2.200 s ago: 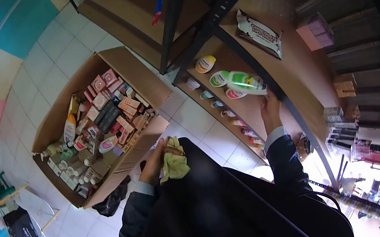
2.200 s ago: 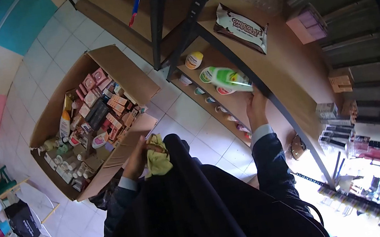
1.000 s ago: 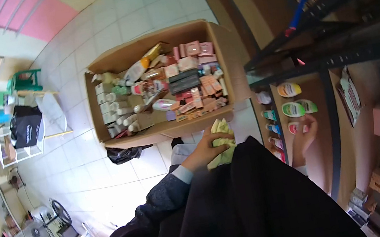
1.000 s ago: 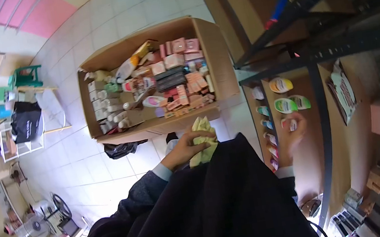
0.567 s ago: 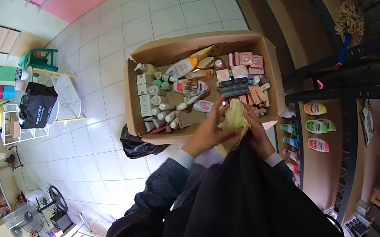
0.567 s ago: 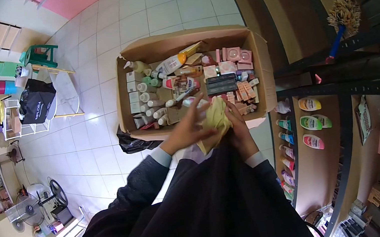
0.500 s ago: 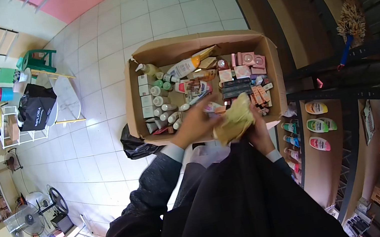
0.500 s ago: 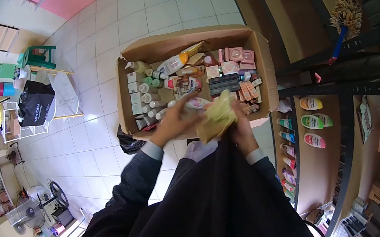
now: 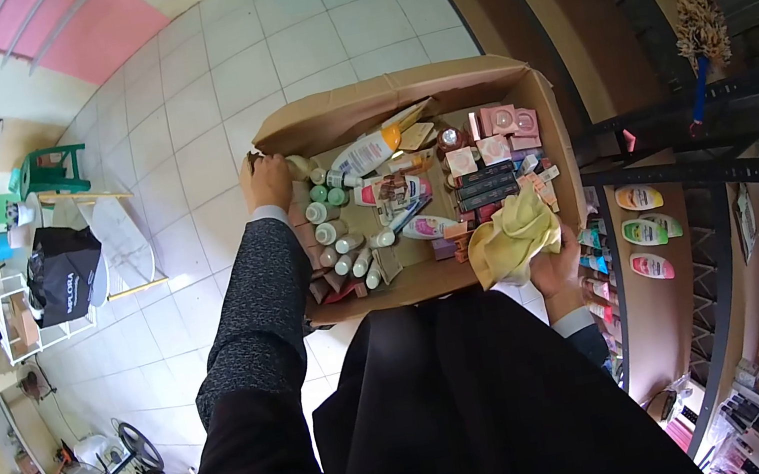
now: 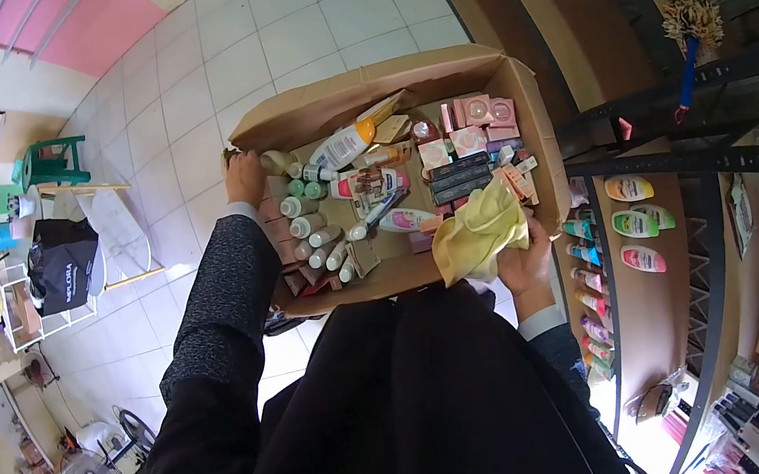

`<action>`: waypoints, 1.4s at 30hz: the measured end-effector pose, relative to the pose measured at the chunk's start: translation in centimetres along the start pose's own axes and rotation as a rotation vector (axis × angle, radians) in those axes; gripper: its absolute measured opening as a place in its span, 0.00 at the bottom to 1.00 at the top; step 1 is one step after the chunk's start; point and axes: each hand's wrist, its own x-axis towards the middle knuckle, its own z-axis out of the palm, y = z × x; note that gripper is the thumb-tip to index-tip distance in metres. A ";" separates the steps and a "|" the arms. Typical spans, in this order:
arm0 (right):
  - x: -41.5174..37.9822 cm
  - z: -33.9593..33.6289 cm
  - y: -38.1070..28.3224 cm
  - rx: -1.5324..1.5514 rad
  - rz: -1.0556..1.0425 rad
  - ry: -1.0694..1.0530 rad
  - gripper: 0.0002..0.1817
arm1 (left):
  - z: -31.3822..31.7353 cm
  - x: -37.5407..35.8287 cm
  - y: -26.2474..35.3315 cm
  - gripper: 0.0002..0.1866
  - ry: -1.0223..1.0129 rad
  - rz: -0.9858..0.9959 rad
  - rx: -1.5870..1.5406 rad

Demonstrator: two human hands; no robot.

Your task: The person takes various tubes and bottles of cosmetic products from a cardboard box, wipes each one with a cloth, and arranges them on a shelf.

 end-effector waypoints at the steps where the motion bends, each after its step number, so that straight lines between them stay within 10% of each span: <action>1: 0.0 -0.3 0.3 0.035 -0.001 0.004 0.21 | 0.1 0.4 -0.4 0.06 -0.023 0.013 -0.029; 6: -0.3 1.4 0.7 -0.070 -0.045 0.118 0.23 | -4.2 -0.7 0.4 0.07 0.081 0.101 -0.137; 16: -5.5 21.8 2.0 -0.849 -0.377 -0.277 0.28 | -21.7 -7.3 12.2 0.20 0.320 0.167 -2.075; 18: -6.8 23.9 2.8 -1.458 -1.097 -0.650 0.28 | -23.5 -8.5 16.8 0.15 0.392 0.048 -2.146; 21: -7.9 23.0 2.7 -1.550 -1.136 -0.447 0.23 | -24.6 -9.0 18.7 0.15 0.351 0.049 -2.267; 26: -8.0 22.6 1.1 -1.396 -1.075 -0.169 0.13 | -24.8 -9.7 21.1 0.17 0.198 0.187 -2.247; 30: -5.5 20.4 -0.8 -1.441 -0.463 -0.012 0.17 | -24.1 -10.0 22.1 0.21 0.076 0.236 -2.249; 32: -3.4 17.1 -0.5 -0.995 0.036 -0.305 0.17 | -24.6 -10.1 22.5 0.22 0.008 0.235 -2.233; 34: -4.5 16.8 -1.1 -0.917 0.016 -0.289 0.19 | -25.1 -9.6 23.0 0.22 -0.077 0.285 -2.210; 36: -8.2 17.9 -2.6 -0.265 -0.253 -0.420 0.20 | -24.9 -9.5 23.6 0.22 -0.054 0.317 -2.178; 38: -8.1 16.1 -2.4 -1.306 -0.966 -0.488 0.27 | -24.4 -9.6 24.3 0.21 0.099 0.117 -2.120; 42: -10.4 17.6 -1.7 -1.250 -1.079 -0.166 0.27 | -25.7 -10.6 25.8 0.20 0.060 0.203 -2.127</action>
